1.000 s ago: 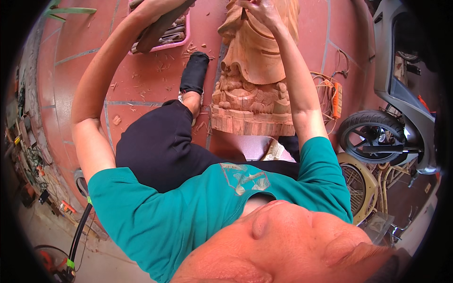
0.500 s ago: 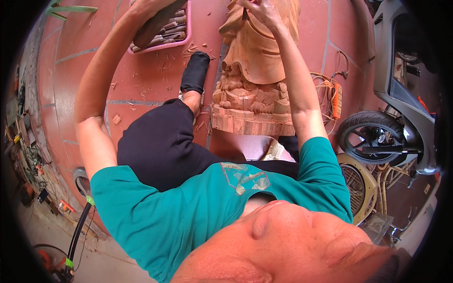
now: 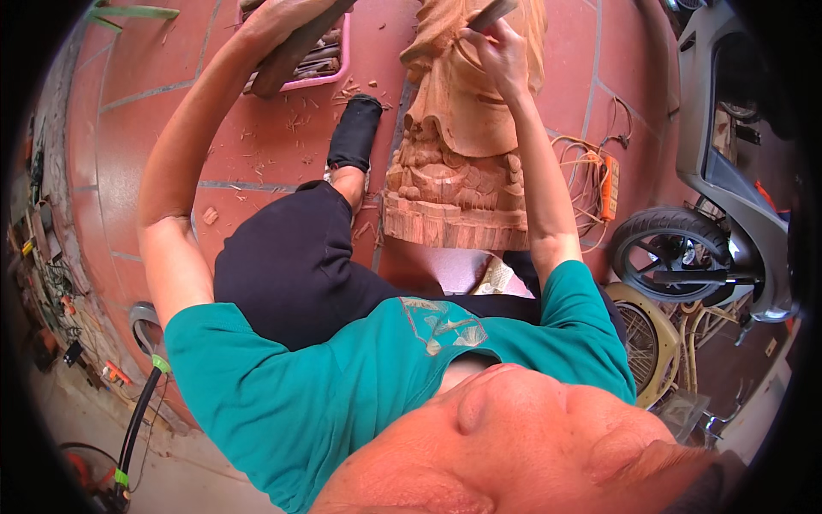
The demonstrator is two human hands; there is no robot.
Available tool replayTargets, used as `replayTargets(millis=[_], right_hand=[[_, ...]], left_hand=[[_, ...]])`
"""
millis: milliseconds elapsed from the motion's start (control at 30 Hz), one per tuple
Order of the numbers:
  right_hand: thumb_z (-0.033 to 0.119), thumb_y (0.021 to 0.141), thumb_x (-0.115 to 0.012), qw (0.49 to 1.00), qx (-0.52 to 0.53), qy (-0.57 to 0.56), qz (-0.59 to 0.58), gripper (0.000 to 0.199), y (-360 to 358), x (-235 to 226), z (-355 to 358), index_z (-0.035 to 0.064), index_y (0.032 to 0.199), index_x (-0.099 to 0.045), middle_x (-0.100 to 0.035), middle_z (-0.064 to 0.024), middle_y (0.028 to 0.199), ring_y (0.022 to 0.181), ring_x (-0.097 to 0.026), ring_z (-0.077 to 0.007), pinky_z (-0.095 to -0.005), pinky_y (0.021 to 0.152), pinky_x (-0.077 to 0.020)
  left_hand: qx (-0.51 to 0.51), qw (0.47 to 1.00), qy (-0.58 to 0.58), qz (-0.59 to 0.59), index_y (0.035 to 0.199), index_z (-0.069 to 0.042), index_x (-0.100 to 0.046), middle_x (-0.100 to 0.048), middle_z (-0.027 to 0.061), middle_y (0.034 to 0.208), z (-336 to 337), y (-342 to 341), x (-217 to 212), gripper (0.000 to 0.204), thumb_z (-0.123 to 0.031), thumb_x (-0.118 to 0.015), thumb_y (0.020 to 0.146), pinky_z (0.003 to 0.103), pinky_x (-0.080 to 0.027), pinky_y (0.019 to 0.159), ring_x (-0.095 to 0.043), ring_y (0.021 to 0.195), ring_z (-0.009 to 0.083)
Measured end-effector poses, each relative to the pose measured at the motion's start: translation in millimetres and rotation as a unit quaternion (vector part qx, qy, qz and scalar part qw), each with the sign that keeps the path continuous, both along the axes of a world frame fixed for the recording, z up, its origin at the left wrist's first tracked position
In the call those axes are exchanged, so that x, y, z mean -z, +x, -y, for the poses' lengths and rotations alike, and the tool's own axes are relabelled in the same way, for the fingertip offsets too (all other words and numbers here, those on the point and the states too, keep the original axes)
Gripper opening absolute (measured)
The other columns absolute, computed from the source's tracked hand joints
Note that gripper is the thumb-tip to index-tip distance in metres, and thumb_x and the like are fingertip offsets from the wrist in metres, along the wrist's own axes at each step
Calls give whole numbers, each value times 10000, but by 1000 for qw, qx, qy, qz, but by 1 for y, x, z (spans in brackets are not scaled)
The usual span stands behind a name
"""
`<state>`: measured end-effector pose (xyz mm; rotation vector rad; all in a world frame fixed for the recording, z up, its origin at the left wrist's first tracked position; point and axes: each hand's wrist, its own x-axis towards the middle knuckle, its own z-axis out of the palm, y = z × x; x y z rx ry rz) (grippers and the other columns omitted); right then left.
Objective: The person carves a wooden sculpture using a chisel and mallet. They repeatedly strike the chisel to shape the wood, focusing on detailed areas of the sculpture.
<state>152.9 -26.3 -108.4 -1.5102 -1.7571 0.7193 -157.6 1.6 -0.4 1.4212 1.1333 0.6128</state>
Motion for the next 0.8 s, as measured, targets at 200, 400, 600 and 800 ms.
replayTargets(millis=[200,400,600,800], right_hand=[[9,941,-735,962,41,14,-271,240,28,31,4,-27,1159,-641,-711,-85,1012,936,-722,-178,-329,868,-643],[58,910,-786,931,96,43,-350,199,7,39,-12,-5,1056,-665,-729,-60,935,840,-704,-134,-280,782,-605],[110,926,-759,956,148,47,-247,125,6,39,-16,22,971,-682,-704,-30,860,772,-653,-126,-297,682,-528],[93,927,-754,950,146,52,-271,131,1,44,-15,30,992,-660,-683,-36,880,797,-646,-127,-280,737,-534]], left_hand=[[15,992,125,13,1485,-52,-516,-619,-6,975,-7,-5,15,554,-289,-646,1001,239,-510,709,-586,820,76],[-2,999,41,6,1485,-75,-526,-612,-18,953,5,7,2,541,-272,-647,996,258,-499,705,-562,813,76],[8,993,116,25,1509,-62,-501,-615,-12,955,7,7,13,573,-255,-653,991,258,-479,678,-547,791,80],[-14,1000,6,-9,1540,-54,-460,-625,-2,927,18,12,-1,615,-238,-664,989,240,-457,619,-536,741,66]])
